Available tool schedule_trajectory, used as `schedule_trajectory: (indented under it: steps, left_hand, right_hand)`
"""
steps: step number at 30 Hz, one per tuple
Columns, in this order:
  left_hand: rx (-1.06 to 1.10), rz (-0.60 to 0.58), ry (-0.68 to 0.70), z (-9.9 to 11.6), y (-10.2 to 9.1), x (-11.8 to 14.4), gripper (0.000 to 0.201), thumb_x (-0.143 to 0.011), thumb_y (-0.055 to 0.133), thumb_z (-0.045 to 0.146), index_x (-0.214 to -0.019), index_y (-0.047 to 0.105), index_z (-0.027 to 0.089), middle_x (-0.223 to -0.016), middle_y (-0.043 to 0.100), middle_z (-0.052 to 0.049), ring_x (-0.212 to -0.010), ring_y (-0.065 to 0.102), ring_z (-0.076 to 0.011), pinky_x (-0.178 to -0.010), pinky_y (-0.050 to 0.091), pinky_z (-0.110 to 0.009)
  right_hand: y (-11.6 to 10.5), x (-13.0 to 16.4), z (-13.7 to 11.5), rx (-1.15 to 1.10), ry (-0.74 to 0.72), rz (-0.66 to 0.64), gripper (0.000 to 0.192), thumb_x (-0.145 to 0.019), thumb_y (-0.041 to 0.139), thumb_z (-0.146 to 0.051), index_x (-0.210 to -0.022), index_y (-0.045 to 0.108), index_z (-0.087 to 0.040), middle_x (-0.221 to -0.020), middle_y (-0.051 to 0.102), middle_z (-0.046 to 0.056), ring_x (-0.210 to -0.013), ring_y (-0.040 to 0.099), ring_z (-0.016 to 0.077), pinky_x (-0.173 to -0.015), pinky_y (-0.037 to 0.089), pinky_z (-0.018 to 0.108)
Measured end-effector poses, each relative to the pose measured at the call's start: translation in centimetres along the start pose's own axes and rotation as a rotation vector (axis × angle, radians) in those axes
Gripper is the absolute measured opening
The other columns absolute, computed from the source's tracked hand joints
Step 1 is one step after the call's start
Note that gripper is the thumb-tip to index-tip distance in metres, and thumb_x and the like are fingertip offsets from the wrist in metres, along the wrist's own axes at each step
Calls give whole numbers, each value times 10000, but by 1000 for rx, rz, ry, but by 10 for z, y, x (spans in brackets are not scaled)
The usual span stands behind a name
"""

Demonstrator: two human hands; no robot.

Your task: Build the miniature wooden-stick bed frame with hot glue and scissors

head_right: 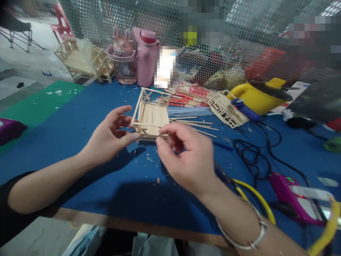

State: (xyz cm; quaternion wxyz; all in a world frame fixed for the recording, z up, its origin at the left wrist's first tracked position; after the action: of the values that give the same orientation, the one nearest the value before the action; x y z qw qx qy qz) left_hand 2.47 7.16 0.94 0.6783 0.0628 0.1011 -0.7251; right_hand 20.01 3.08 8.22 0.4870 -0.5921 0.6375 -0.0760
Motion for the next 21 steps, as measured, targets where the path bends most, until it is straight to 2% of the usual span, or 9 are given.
schedule_trajectory:
  steps: [2,4,8,12,21]
  left_hand:
    - [-56,-11,11,2,-4,-1,646,-682,731,234,-1259,444,211,-1077,592,-66,-957,561,-179,-758,473,-293]
    - [-128,-11,20,6,-9,-2,571,-675,741,252,-1196,511,205,-1084,594,-70,-976,549,-198,-780,471,-322]
    - [-299,-16,19,11,-13,-4,301,-678,742,318,-938,653,196,-995,612,-56,-824,555,-181,-735,459,-339]
    - [-324,-44,99,13,-7,-5,170,-723,704,313,-847,676,202,-891,616,-30,-737,547,-153,-685,445,-310]
    - [-286,18,102,7,2,-5,161,-773,650,319,-828,673,169,-805,634,-22,-718,568,-136,-667,450,-279]
  right_hand:
    - [10,7,-1,7,29,-83,56,-791,594,-228,-844,612,-231,-592,519,-40,-492,462,103,-499,414,249]
    - [13,11,-1,2,57,-108,54,-800,580,-225,-844,612,-224,-568,502,-48,-472,441,94,-479,394,237]
    - [14,15,3,15,71,-149,58,-802,567,-215,-829,618,-225,-556,511,-49,-462,441,93,-467,376,230]
    - [21,23,10,6,101,-199,62,-808,564,-234,-837,619,-234,-561,532,-43,-468,458,104,-459,374,231]
    - [45,36,16,-73,44,-366,113,-818,542,-200,-854,648,-197,-552,548,-45,-469,482,88,-510,404,213]
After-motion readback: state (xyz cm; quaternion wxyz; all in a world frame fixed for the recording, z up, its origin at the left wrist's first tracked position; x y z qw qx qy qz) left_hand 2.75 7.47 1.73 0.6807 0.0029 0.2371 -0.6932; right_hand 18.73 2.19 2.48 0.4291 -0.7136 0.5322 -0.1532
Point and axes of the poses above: each hand's wrist, its own x-axis away from the middle knuckle, its own y-axis out of the palm, z = x × y, the point moved 6 cm from there along -x, towards the middle knuckle
